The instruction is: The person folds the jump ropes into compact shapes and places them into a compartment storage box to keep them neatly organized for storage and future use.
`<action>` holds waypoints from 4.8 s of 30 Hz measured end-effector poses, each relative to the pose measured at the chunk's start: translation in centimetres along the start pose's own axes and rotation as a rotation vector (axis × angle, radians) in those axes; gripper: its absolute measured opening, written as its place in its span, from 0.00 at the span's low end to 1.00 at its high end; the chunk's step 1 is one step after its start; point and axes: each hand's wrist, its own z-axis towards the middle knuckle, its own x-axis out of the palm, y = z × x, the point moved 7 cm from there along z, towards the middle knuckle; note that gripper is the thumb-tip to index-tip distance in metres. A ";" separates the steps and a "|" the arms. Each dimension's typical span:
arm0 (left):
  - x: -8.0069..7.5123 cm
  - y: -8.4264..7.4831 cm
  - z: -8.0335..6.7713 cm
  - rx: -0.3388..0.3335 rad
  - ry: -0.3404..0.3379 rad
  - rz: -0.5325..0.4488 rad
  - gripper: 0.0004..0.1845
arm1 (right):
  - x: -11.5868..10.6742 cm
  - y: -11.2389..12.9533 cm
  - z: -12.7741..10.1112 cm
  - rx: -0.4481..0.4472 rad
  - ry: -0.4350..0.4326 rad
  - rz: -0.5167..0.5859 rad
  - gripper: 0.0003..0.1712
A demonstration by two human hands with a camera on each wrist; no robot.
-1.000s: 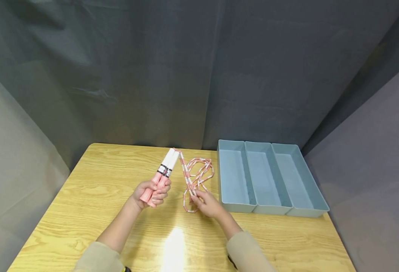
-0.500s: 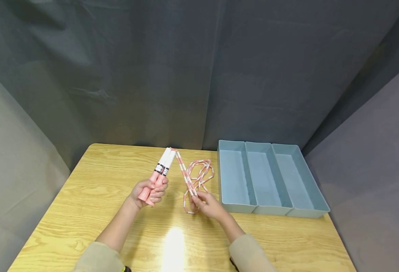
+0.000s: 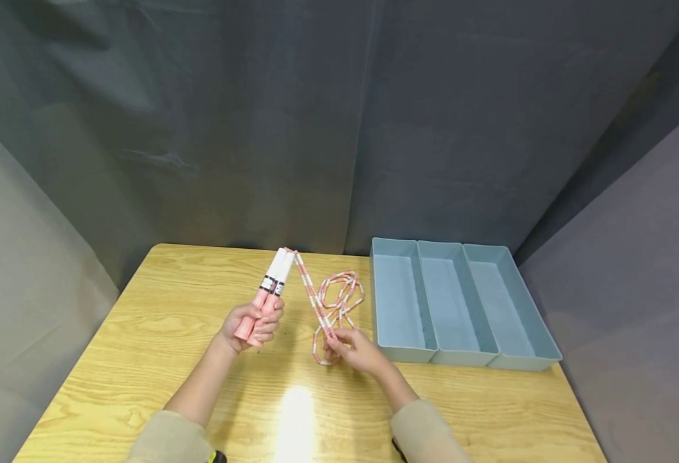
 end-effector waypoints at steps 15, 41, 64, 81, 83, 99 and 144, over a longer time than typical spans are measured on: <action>-1.0 0.0 -0.2 0.013 -0.027 -0.008 0.14 | 0.3 2.1 0.0 -0.093 0.004 -0.162 0.13; -0.7 0.1 -0.7 -0.067 -0.076 0.052 0.15 | 0.2 2.0 0.5 0.044 0.194 -0.529 0.12; -1.6 1.4 -0.7 -0.218 -0.175 0.137 0.18 | 0.1 6.0 2.0 0.099 0.338 -0.613 0.13; -1.8 2.6 -0.5 -0.316 -0.204 0.198 0.16 | 0.2 7.9 3.1 0.153 0.397 -0.609 0.15; -1.8 2.7 -0.5 -0.327 -0.203 0.208 0.16 | 0.3 8.0 3.2 0.159 0.408 -0.615 0.15; -1.9 3.5 -0.6 -0.485 -0.261 0.339 0.14 | 1.2 9.0 4.5 0.179 0.569 -0.690 0.17; -2.1 6.8 -0.9 -0.863 -0.147 0.433 0.07 | 2.4 8.9 6.5 0.154 0.658 -0.831 0.12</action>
